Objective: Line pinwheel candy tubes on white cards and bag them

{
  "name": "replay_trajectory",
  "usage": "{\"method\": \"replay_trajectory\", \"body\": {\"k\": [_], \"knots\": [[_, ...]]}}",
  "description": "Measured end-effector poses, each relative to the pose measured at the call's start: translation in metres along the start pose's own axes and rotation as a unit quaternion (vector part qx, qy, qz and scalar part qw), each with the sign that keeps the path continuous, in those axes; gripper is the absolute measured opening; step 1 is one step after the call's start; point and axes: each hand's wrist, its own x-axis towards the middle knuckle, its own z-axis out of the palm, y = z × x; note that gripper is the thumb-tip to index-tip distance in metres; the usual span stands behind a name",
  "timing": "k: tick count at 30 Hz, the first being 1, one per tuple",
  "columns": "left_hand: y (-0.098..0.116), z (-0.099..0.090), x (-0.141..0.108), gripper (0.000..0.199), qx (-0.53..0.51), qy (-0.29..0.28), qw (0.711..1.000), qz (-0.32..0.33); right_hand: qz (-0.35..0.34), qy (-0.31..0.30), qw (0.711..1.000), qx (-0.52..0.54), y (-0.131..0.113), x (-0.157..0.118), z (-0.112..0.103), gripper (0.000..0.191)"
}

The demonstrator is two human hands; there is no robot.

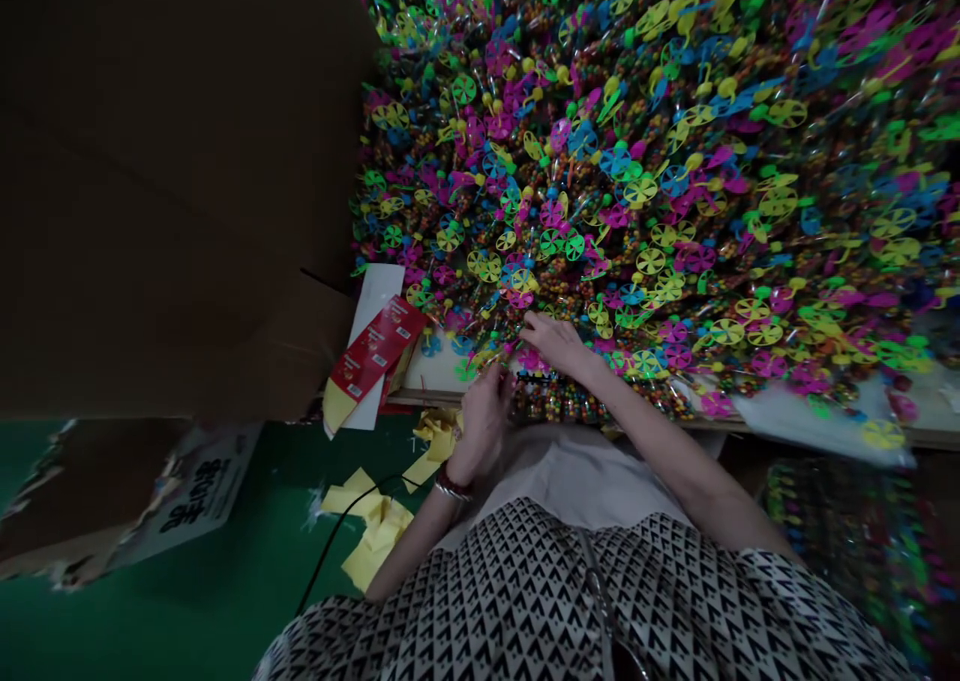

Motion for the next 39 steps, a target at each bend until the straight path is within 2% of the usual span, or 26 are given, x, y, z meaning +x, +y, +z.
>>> {"method": "replay_trajectory", "body": {"k": [3,5,7,9,11,13,16,18,20,23,25,27,29,31,33,34,36,39], "knots": [[-0.006,-0.001,0.007,0.025,-0.009,0.083,0.996,0.029,-0.058,0.063,0.993,0.086,0.009,0.004,-0.001,0.023],[-0.009,-0.003,0.012,0.038,0.017,0.130,0.990,0.045,-0.112,0.109,0.969,0.189,0.014,0.003,-0.004,0.022],[-0.011,-0.004,0.016,0.040,0.041,0.141,0.987,0.065,-0.139,0.135,0.936,0.295,0.017,-0.002,-0.008,0.019],[-0.014,-0.003,0.019,0.027,0.035,0.126,0.987,0.095,-0.118,0.138,0.898,0.400,0.018,-0.010,-0.010,0.014],[-0.017,-0.001,0.019,0.019,-0.013,0.114,0.986,0.120,-0.072,0.134,0.844,0.514,0.018,-0.018,-0.011,0.012],[-0.017,0.001,0.017,0.022,-0.090,0.109,0.981,0.137,-0.039,0.123,0.774,0.620,0.019,-0.025,-0.013,0.015],[-0.013,0.003,0.012,0.046,-0.190,0.103,0.964,0.153,-0.027,0.072,0.692,0.718,0.024,-0.032,-0.016,0.022],[-0.009,0.003,0.011,0.054,-0.218,0.082,0.957,0.174,-0.036,0.030,0.658,0.751,0.029,-0.035,-0.016,0.024],[-0.005,0.003,0.010,0.053,-0.226,0.061,0.952,0.197,-0.043,0.003,0.630,0.775,0.032,-0.038,-0.014,0.026],[-0.003,0.006,0.010,0.046,-0.217,0.045,0.951,0.218,-0.048,-0.030,0.609,0.791,0.035,-0.043,-0.009,0.032],[-0.003,0.009,0.008,0.037,-0.212,0.035,0.950,0.228,-0.042,-0.049,0.617,0.785,0.038,-0.046,-0.008,0.033],[-0.004,0.013,0.003,0.032,-0.228,0.033,0.946,0.227,-0.026,-0.053,0.645,0.762,0.043,-0.047,-0.010,0.028],[-0.004,0.019,-0.004,0.033,-0.249,0.048,0.943,0.214,-0.009,-0.042,0.700,0.713,0.049,-0.044,-0.014,0.020],[-0.004,0.024,-0.011,0.035,-0.242,0.082,0.946,0.199,0.008,-0.016,0.779,0.627,0.056,-0.041,-0.019,0.011],[-0.002,0.030,-0.019,0.037,-0.200,0.132,0.952,0.191,0.028,0.019,0.855,0.517,0.059,-0.037,-0.023,0.016],[-0.001,0.033,-0.023,0.038,-0.171,0.156,0.954,0.191,0.032,0.035,0.883,0.466,0.058,-0.035,-0.024,0.020],[0.000,0.039,-0.029,0.040,-0.114,0.181,0.957,0.198,0.009,0.042,0.921,0.388,0.052,-0.034,-0.024,0.026],[0.000,0.048,-0.035,0.045,-0.040,0.172,0.961,0.212,-0.071,0.012,0.958,0.279,0.036,-0.036,-0.014,0.026]]}}
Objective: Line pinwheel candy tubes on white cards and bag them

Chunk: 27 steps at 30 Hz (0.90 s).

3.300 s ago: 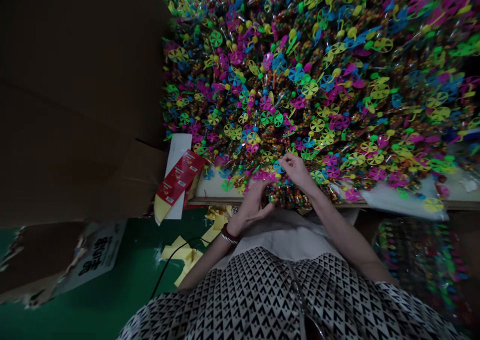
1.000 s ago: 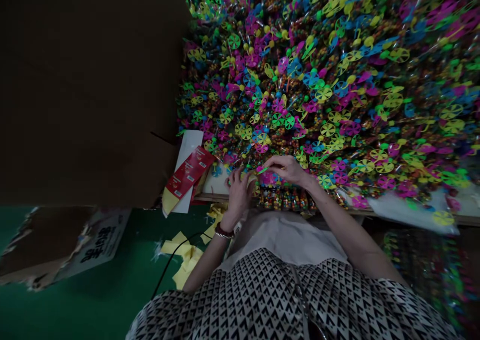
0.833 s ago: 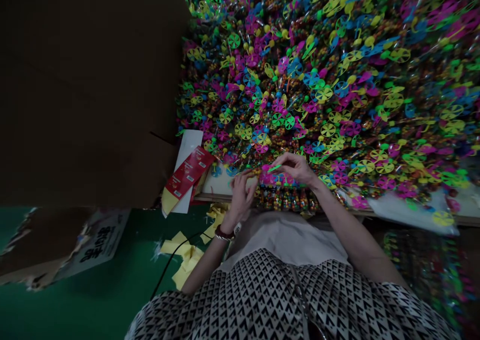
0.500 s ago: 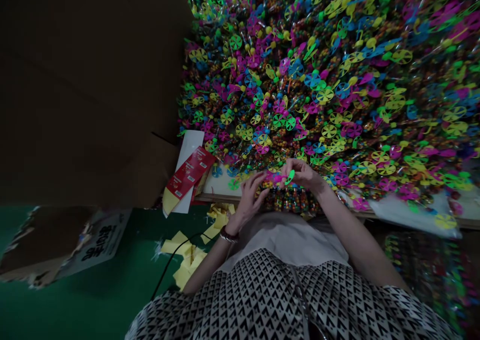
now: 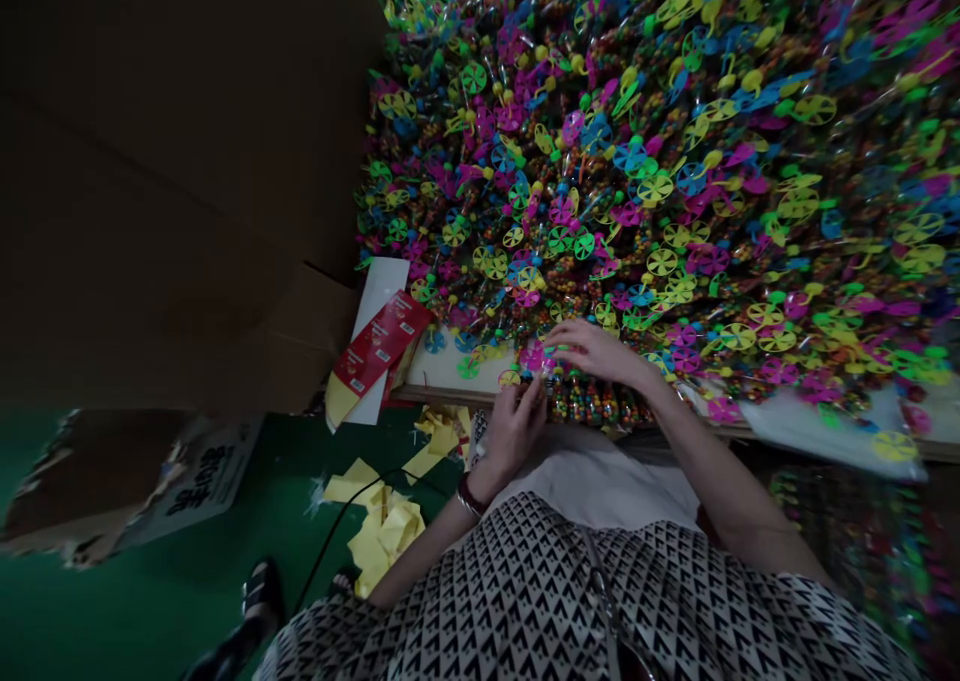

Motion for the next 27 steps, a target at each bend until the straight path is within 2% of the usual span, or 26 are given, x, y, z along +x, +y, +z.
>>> {"method": "replay_trajectory", "body": {"k": [3,7,10,17,23,27], "knots": [[0.000,0.005,-0.003,0.047,0.049,-0.023,0.998,0.013,-0.009,-0.028,0.995,-0.096,0.001,-0.001,0.023,0.025],[0.000,0.009,-0.001,0.047,0.073,-0.032,0.997,0.019,0.008,-0.019,0.994,-0.107,0.013,-0.002,0.042,0.025],[0.001,0.007,0.003,0.046,0.082,-0.040,0.996,0.025,0.016,-0.017,0.994,-0.106,0.014,-0.001,0.043,0.025],[0.005,0.000,0.006,0.043,0.045,-0.093,0.995,0.002,0.039,-0.073,0.985,-0.149,0.000,0.005,0.035,0.029],[0.005,0.000,0.009,0.044,-0.020,-0.105,0.994,-0.020,0.046,-0.080,0.982,-0.163,-0.002,0.009,0.041,0.032],[0.007,-0.004,0.006,0.041,-0.034,-0.112,0.993,-0.032,0.031,-0.070,0.988,-0.133,0.006,0.004,0.047,0.037]]}}
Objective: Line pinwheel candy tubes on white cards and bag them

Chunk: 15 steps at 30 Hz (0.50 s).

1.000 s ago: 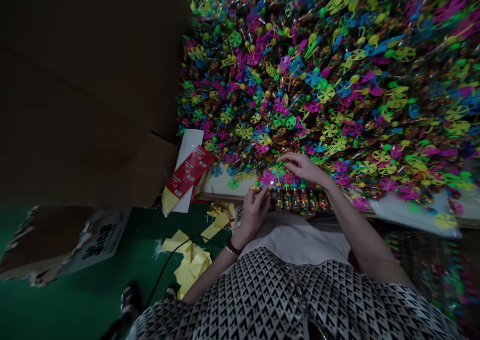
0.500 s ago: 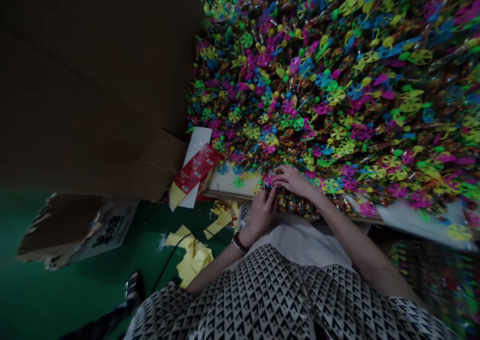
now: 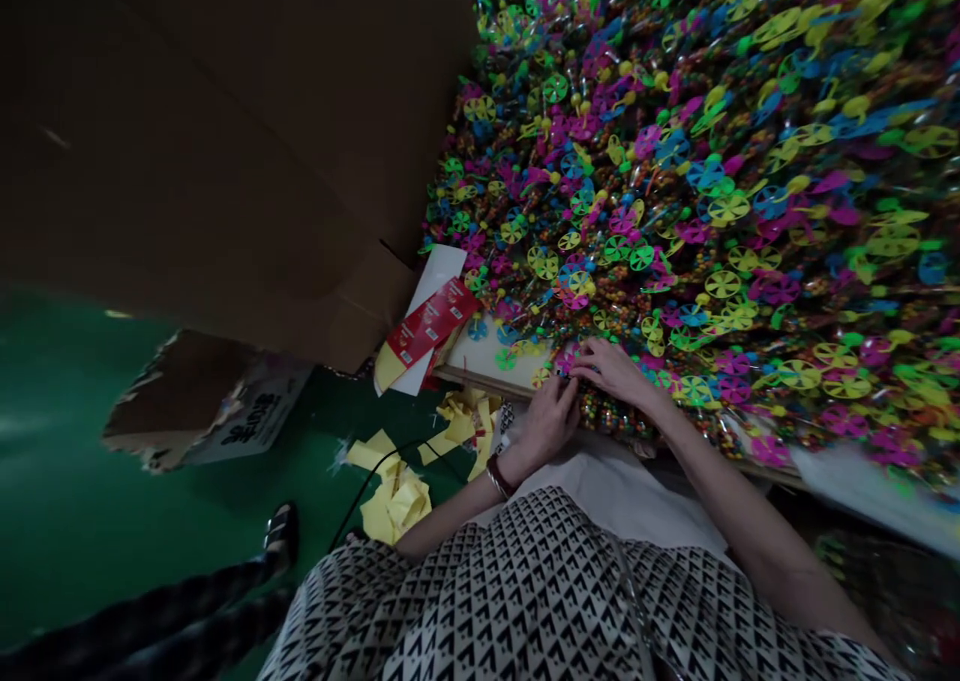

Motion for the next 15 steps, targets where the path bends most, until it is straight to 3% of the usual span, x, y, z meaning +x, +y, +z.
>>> {"method": "replay_trajectory", "body": {"k": [3,7,12,15], "knots": [[0.000,-0.006,-0.005,0.039,-0.050,0.009,0.999,-0.005,-0.043,-0.018,0.997,0.064,0.010,-0.001,0.004,0.041],[-0.011,-0.013,-0.003,0.032,-0.159,0.075,0.981,-0.080,-0.089,-0.078,0.986,0.117,0.019,0.008,0.000,0.041],[-0.036,-0.014,0.017,0.017,-0.189,-0.016,0.978,-0.086,-0.107,-0.147,0.964,0.196,0.017,0.023,-0.016,0.041],[-0.043,-0.016,0.027,0.014,-0.210,-0.044,0.974,-0.078,-0.107,-0.155,0.953,0.239,0.017,0.025,-0.019,0.042]]}}
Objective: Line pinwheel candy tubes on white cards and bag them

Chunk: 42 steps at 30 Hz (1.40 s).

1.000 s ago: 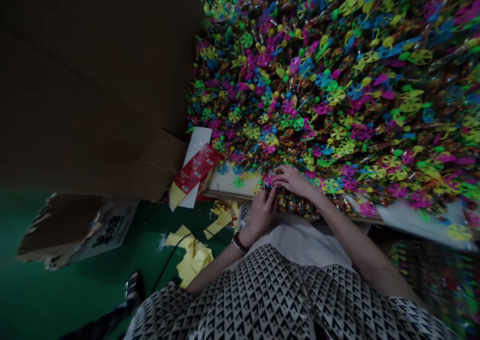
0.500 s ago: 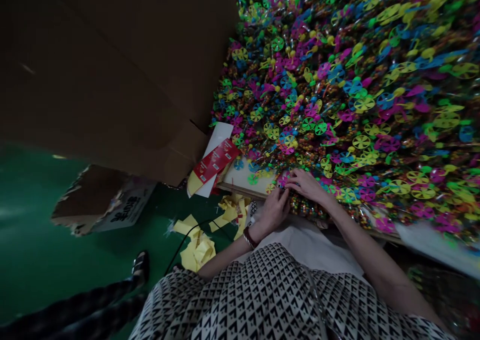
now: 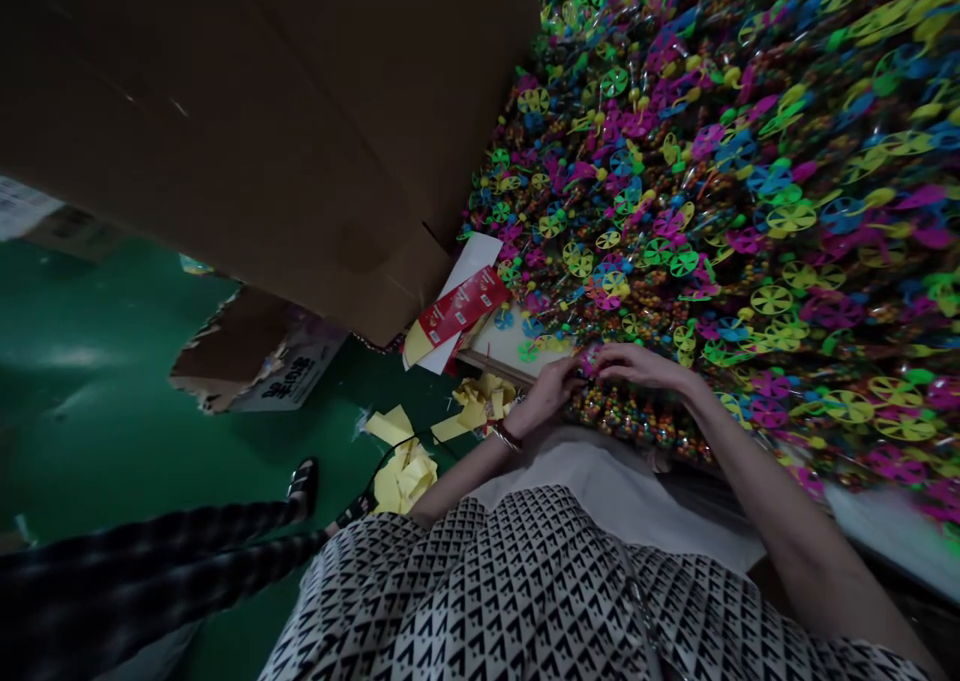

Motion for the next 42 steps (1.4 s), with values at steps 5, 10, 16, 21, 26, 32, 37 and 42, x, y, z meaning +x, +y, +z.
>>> {"method": "replay_trajectory", "body": {"k": [5,10,16,21,26,32,37,42], "knots": [[-0.001,-0.002,0.005,0.022,0.010,-0.033,0.999,0.041,-0.034,0.021,0.999,-0.017,0.007,-0.004,0.006,0.040],[-0.008,0.001,0.009,0.020,0.030,-0.030,0.998,0.049,-0.061,0.014,0.997,-0.040,0.010,-0.007,0.007,0.036],[-0.012,0.000,0.017,0.024,0.013,-0.052,0.996,0.073,-0.045,0.012,0.997,-0.058,0.016,-0.006,0.002,0.033],[-0.010,-0.001,0.018,0.020,0.015,-0.046,0.996,0.069,-0.053,0.008,0.994,-0.097,0.015,-0.007,0.003,0.029],[-0.018,-0.040,0.000,0.016,0.047,0.074,0.996,-0.009,-0.033,0.070,0.987,-0.142,-0.005,-0.012,-0.006,0.029],[-0.018,-0.051,-0.016,0.025,0.216,0.015,0.976,-0.037,-0.011,0.100,0.976,-0.194,-0.013,0.014,-0.002,0.025],[-0.016,-0.031,-0.005,0.033,0.226,0.000,0.974,-0.034,-0.006,0.077,0.971,-0.226,-0.015,0.031,0.004,0.027],[-0.020,-0.064,0.000,0.043,0.031,-0.007,0.998,-0.061,-0.009,0.133,0.952,-0.275,-0.018,0.031,0.003,0.032]]}}
